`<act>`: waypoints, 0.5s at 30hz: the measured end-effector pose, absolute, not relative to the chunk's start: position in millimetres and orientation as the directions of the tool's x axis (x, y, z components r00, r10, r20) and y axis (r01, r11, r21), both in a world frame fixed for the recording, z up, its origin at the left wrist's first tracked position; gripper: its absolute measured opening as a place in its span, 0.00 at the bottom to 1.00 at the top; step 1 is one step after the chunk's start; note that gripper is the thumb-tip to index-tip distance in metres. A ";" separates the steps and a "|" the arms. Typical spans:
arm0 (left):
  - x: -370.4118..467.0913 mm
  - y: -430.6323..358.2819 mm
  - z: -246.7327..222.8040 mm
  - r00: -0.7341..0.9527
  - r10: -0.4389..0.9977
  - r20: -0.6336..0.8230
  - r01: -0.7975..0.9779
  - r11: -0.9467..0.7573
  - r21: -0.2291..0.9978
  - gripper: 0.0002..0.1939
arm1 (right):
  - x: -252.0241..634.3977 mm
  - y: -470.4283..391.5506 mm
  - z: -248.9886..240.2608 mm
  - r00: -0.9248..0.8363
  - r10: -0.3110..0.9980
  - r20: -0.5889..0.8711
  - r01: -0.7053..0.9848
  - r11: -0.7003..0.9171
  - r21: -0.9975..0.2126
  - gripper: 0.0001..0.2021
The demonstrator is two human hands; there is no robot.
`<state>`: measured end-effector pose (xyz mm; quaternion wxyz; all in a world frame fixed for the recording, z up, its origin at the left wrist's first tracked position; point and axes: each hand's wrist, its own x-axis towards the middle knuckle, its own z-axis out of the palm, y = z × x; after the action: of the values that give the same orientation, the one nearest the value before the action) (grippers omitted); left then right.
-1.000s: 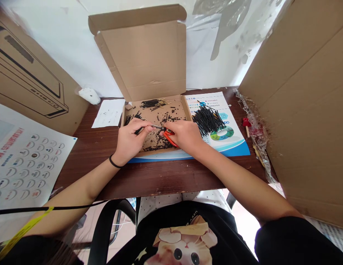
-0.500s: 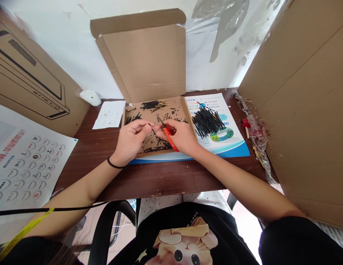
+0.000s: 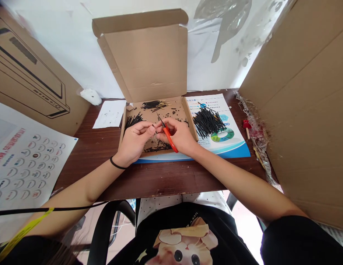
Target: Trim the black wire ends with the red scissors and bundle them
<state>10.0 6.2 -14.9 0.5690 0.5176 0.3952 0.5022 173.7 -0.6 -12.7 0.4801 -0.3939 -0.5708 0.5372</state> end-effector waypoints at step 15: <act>-1.2 13.2 -7.7 0.176 0.975 0.136 0.237 -0.176 0.955 0.26 | 179.4 1.4 -13.0 -0.260 0.952 0.164 -0.127 0.134 -0.983 0.25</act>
<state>-1.2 13.2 -7.7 0.4296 0.6354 0.4770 0.4292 179.4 1.4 -13.0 0.4898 -0.3605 -0.5721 0.5503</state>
